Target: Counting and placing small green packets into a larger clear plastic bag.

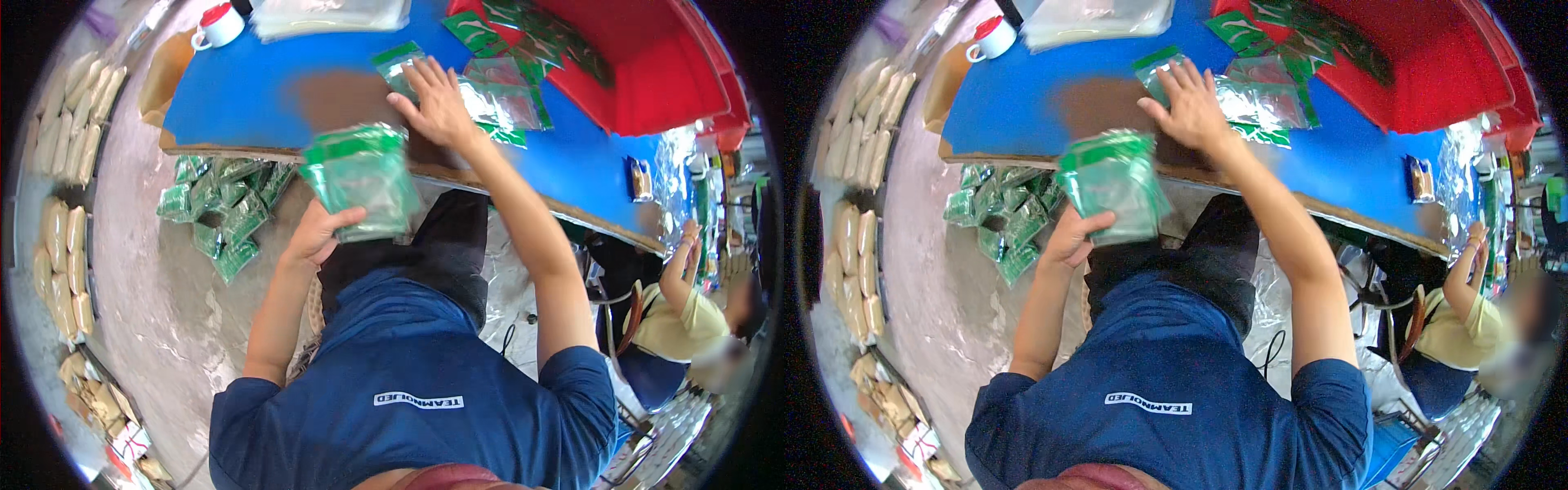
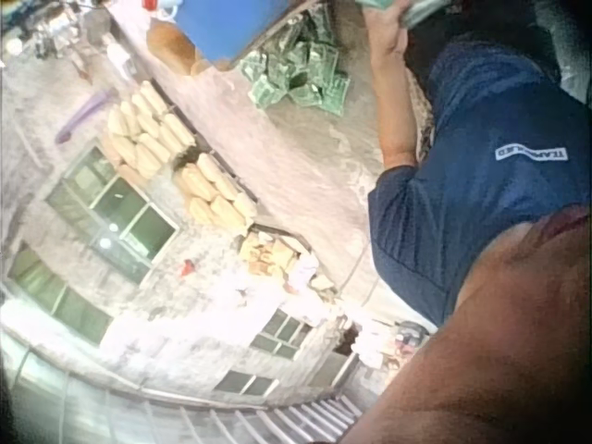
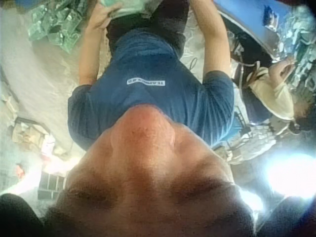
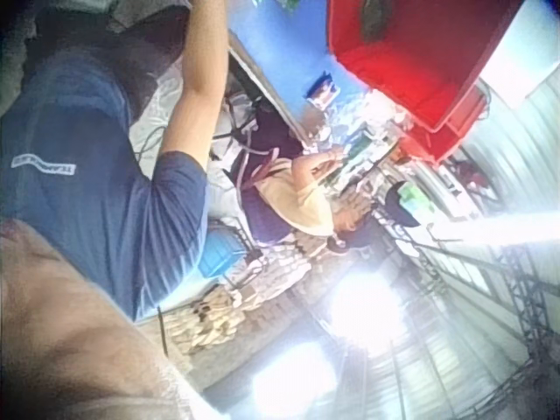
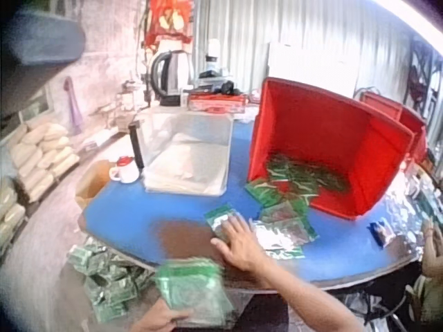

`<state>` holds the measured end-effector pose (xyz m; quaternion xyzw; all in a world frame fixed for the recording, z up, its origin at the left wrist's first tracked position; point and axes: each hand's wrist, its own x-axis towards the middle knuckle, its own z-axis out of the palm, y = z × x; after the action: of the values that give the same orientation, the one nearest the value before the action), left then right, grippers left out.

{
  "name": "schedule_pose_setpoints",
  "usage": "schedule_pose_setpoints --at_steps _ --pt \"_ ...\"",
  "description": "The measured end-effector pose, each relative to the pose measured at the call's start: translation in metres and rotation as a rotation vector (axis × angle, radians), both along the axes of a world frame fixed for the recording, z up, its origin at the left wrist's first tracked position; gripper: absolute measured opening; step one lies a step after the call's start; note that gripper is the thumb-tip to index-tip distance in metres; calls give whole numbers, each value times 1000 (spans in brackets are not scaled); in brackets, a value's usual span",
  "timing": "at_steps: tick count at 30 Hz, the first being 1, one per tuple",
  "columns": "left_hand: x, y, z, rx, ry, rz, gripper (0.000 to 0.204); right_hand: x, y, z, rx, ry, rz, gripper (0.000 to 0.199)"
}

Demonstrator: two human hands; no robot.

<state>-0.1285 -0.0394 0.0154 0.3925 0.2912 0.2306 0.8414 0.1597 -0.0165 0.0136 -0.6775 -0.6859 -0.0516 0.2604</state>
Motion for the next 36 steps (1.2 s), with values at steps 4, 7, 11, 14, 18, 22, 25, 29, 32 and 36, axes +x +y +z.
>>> schedule_pose_setpoints --at_steps 4,7,11,14,18,22,25,29,32,36 --pt "-11 10 -33 -283 -236 258 55 -16 -18 -18 -6 -228 106 43" --pt "-3 1 -34 -269 -175 343 54 -56 -65 18 -287 172 489 35" --pt "-3 -5 -45 -277 -135 274 57 -16 -63 8 29 -85 -403 49" --pt "-15 0 -51 -341 -184 203 60 -22 -78 -5 -108 -176 -346 63" --pt "-12 1 -45 -267 -242 81 58 -46 -97 -5 -72 270 293 39" --pt "0 5 -49 -184 -125 85 59 -31 -86 7 73 523 27 24" --pt "3 2 -53 -225 -131 152 58 36 -64 5 278 -135 -668 57" --pt "-1 0 -65 -359 -268 192 58 75 -89 -31 39 -99 -499 29" --pt "-1 -2 -72 -399 -358 103 57 63 -95 -8 407 -51 -457 28" --pt "8 -5 -53 -477 -432 137 52 -22 -98 44 366 120 191 36"
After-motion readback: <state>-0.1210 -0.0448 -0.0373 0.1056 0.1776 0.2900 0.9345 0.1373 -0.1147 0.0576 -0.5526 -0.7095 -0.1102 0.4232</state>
